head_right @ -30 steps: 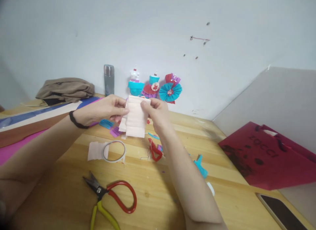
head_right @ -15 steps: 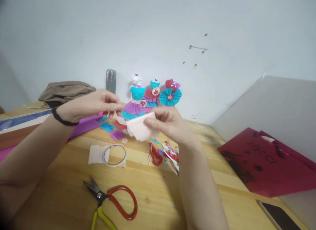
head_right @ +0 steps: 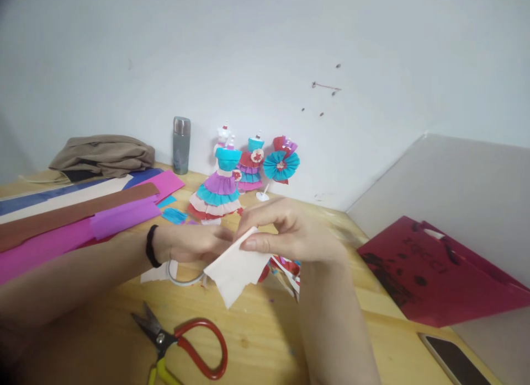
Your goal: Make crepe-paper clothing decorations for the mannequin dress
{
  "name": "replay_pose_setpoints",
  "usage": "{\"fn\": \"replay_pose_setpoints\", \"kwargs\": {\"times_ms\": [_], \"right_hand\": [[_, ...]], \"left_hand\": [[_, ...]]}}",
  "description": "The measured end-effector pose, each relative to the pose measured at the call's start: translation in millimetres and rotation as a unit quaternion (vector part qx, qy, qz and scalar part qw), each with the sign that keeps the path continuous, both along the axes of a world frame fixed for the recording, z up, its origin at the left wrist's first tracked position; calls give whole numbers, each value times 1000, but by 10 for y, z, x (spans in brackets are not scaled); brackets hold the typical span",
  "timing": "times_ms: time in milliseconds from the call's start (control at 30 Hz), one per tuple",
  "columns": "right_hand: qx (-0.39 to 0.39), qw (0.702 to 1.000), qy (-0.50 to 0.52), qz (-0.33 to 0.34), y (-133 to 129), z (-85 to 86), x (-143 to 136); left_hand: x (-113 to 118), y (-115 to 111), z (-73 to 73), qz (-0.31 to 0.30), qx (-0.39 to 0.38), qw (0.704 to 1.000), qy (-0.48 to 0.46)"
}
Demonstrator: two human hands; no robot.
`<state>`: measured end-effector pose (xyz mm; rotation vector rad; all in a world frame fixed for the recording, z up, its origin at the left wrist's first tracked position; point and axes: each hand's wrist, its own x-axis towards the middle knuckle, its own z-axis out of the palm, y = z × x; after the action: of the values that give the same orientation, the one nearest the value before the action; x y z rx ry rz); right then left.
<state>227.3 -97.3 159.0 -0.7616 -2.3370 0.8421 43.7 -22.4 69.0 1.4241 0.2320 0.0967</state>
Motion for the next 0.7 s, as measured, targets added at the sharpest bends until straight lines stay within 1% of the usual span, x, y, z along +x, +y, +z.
{"fn": "replay_pose_setpoints", "kwargs": {"times_ms": [33, 100, 167, 233, 333, 433, 567, 700], "right_hand": [[6, 1000, 8, -4, -6, 3, 7], [19, 999, 27, -20, -21, 6, 24], [28, 998, 38, -41, -38, 11, 39], [29, 998, 40, -42, -51, 22, 46], [23, 999, 21, 11, -60, 54, 47], [22, 998, -1, 56, -63, 89, 39], [16, 996, -15, 87, -71, 116, 25], [11, 996, -18, 90, -82, 117, 33]], "left_hand": [[-5, 14, 17, -14, -15, 1000, 5], [-21, 36, 65, -41, -16, 999, 5], [-37, 42, 98, -51, -5, 999, -5], [-42, 36, 98, -61, -7, 998, 2], [-30, 24, 50, -77, -34, 996, 15], [-11, -1, 2, -73, -52, 996, 7], [29, -89, -47, -72, -65, 995, -1], [87, -171, -113, -41, -126, 991, -6]]}}
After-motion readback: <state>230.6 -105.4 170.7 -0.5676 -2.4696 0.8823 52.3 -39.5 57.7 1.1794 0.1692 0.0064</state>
